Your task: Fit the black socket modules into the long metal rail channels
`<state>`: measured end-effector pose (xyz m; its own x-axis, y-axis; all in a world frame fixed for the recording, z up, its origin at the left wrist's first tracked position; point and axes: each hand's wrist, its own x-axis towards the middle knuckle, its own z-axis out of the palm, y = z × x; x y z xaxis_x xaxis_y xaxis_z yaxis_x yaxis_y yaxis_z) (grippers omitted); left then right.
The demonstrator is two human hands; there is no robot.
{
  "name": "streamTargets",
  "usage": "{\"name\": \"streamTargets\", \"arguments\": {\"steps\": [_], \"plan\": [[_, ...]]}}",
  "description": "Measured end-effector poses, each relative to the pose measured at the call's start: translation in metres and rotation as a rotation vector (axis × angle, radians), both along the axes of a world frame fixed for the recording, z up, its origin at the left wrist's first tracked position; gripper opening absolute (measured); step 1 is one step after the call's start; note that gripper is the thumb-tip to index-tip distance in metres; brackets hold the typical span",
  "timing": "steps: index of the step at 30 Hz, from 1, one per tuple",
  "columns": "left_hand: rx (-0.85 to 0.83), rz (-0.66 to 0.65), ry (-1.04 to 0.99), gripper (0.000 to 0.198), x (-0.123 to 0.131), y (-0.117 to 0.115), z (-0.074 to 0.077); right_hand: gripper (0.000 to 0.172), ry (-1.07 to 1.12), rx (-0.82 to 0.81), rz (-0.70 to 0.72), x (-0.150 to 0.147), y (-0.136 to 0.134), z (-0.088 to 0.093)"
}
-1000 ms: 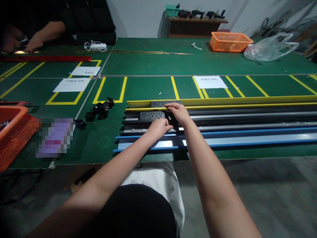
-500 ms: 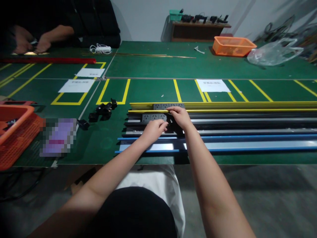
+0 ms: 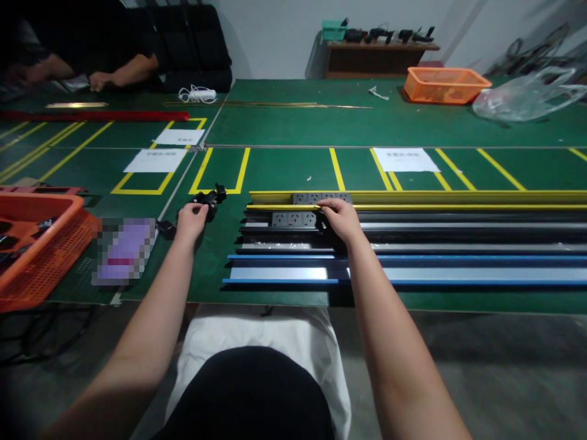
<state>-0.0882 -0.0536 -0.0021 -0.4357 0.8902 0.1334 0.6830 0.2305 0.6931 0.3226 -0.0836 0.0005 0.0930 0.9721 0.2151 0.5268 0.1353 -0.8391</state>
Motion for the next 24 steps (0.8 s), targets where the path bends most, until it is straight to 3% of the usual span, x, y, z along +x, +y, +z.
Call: {"name": "streamTargets", "arguments": {"steps": [7, 11, 17, 20, 24], "plan": [[-0.090, -0.233, -0.119, 0.050, 0.007, -0.018, -0.007, 0.023, -0.043, 0.042, 0.001, -0.002, -0.003, 0.001], [-0.004, -0.248, -0.162, 0.048, 0.010, -0.025, -0.016, 0.023, -0.064, 0.048, -0.002, -0.003, -0.004, 0.002], [0.211, -0.152, -0.545, 0.047, 0.004, -0.031, -0.040, 0.024, -0.082, 0.072, 0.007, -0.002, -0.002, -0.002], [0.288, -0.181, -0.775, 0.047, 0.005, -0.036, -0.047, 0.023, -0.085, 0.076, 0.002, -0.002, -0.002, -0.004], [0.221, -0.288, -0.919, 0.041, 0.014, -0.049, -0.046, 0.023, -0.087, 0.082, -0.008, -0.002, -0.003, -0.005]]}}
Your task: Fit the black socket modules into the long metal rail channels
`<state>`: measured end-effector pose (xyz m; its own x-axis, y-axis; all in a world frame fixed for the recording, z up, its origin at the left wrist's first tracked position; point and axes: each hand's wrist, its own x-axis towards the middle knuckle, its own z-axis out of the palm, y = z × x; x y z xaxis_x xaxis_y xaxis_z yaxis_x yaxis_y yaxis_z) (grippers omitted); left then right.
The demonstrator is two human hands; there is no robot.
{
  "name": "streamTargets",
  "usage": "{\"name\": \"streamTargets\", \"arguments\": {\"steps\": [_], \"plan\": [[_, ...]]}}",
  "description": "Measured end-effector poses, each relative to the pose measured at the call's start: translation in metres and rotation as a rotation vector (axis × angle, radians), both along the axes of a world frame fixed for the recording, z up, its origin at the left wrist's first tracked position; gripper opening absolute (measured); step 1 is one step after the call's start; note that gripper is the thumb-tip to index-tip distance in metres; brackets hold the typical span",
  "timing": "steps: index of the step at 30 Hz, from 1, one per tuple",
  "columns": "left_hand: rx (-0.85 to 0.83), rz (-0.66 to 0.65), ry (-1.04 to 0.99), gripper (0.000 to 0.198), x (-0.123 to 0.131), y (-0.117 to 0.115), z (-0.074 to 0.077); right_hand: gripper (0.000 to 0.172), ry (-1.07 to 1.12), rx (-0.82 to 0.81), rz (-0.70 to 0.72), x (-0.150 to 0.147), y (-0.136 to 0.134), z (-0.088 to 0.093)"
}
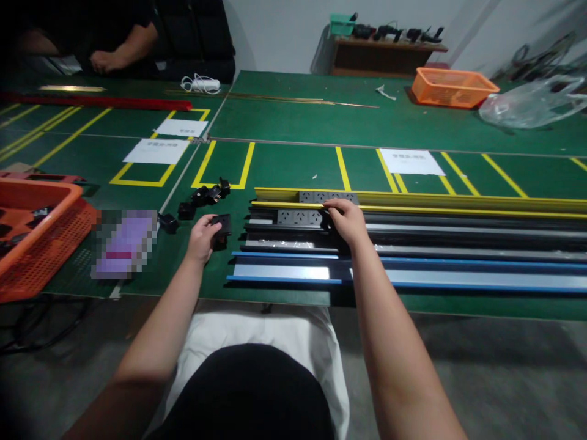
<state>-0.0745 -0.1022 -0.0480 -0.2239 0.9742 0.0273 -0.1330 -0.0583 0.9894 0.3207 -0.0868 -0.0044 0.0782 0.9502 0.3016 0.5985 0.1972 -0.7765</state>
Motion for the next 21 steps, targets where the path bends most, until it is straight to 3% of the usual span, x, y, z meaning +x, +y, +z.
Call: {"name": "streamTargets", "arguments": {"steps": [10, 21], "plan": [[-0.094, -0.286, 0.225, 0.038, 0.006, -0.013, 0.012, 0.022, -0.007, 0.018, -0.004, -0.002, -0.002, 0.002], [-0.105, -0.374, 0.290, 0.043, 0.007, -0.014, 0.014, 0.020, -0.004, 0.023, -0.005, -0.004, -0.003, 0.005]]}}
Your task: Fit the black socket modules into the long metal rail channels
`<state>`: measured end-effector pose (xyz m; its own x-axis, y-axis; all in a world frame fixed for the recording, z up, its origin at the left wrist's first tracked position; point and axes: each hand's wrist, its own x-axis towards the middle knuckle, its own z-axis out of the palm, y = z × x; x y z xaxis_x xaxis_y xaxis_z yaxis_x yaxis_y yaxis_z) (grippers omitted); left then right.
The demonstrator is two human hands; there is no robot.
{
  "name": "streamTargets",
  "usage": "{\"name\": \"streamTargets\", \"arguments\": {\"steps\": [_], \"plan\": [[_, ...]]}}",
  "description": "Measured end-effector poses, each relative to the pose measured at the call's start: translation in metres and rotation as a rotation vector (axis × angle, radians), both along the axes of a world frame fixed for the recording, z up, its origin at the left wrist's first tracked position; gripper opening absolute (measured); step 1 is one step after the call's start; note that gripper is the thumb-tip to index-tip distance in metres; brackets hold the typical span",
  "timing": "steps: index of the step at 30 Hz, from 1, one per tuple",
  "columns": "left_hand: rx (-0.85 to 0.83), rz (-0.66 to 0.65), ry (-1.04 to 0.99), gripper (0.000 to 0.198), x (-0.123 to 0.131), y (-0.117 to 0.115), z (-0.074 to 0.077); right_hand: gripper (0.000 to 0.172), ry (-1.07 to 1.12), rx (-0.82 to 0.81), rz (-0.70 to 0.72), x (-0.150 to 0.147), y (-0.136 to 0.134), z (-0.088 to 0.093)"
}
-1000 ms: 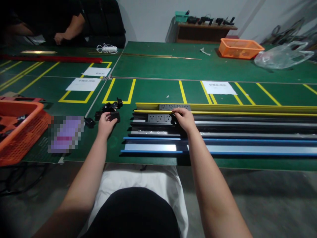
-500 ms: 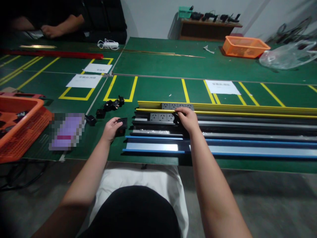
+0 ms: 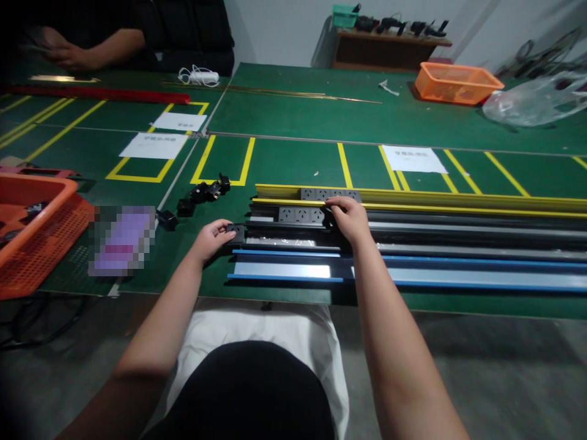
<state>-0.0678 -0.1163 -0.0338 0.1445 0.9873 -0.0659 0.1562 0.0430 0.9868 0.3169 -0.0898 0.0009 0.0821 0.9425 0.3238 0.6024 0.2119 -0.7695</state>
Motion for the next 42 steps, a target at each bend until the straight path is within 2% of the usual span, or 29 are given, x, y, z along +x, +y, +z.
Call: {"name": "streamTargets", "arguments": {"steps": [8, 21, 37, 42], "plan": [[-0.060, 0.014, -0.074, 0.049, -0.001, 0.001, 0.000, 0.021, -0.024, 0.009, 0.003, 0.000, 0.000, 0.000], [-0.069, -0.025, -0.026, 0.052, 0.000, -0.003, 0.010, 0.023, -0.037, 0.007, 0.012, 0.000, -0.001, 0.001], [-0.066, -0.049, -0.022, 0.060, 0.004, -0.001, 0.006, 0.023, -0.057, 0.015, 0.009, 0.000, 0.000, -0.001], [0.003, -0.041, 0.013, 0.058, 0.003, -0.003, 0.004, 0.023, -0.058, 0.021, 0.018, 0.000, 0.000, -0.001]]}}
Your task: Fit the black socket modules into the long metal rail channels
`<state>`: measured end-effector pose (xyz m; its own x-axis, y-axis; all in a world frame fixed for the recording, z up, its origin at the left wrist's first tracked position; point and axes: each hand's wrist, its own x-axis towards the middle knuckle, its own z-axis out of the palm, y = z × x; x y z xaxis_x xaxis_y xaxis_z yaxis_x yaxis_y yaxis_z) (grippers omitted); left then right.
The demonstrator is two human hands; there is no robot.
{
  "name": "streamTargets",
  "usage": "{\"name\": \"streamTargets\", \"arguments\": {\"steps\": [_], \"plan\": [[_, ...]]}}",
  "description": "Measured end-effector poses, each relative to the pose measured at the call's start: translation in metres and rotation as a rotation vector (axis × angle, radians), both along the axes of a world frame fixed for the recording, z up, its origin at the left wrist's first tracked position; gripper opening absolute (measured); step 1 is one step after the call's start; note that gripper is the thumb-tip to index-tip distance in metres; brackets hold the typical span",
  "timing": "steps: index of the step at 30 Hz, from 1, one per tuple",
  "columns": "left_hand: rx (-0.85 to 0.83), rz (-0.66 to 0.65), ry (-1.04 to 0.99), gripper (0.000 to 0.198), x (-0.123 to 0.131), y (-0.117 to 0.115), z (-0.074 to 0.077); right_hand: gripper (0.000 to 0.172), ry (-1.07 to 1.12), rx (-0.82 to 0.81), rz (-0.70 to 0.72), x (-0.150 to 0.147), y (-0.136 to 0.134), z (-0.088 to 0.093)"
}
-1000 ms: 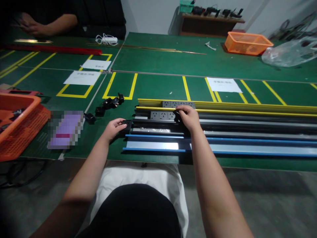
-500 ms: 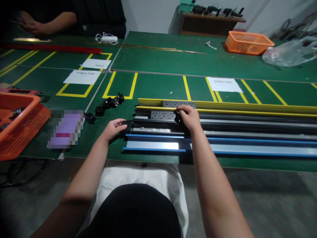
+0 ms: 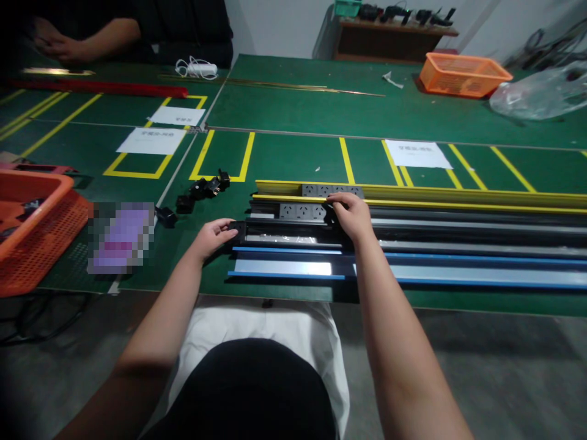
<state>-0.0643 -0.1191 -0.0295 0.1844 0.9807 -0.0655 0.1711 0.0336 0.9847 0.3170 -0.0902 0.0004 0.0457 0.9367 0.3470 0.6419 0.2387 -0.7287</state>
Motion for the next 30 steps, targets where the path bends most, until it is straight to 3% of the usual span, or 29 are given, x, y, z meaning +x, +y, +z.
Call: {"name": "streamTargets", "arguments": {"steps": [4, 7, 11, 18, 25, 30], "plan": [[0.205, 0.027, 0.168, 0.046, 0.002, -0.002, 0.005, 0.023, 0.005, -0.002, 0.002, 0.000, 0.000, 0.000], [0.297, 0.113, 0.180, 0.040, 0.007, -0.006, 0.009, 0.023, 0.007, 0.003, -0.001, -0.001, 0.000, 0.001], [0.251, 0.251, 0.102, 0.032, 0.015, -0.016, 0.009, 0.024, 0.002, -0.013, -0.005, -0.002, -0.002, 0.003], [0.202, 0.370, 0.045, 0.027, 0.017, -0.030, 0.009, 0.024, 0.005, -0.011, -0.002, -0.003, -0.002, 0.004], [0.240, 0.322, 0.114, 0.024, 0.025, -0.032, 0.014, 0.025, 0.004, -0.005, 0.007, -0.004, -0.002, 0.004], [0.380, 0.267, 0.318, 0.019, 0.028, -0.031, 0.021, 0.026, -0.003, -0.014, -0.005, -0.004, -0.003, 0.005]]}}
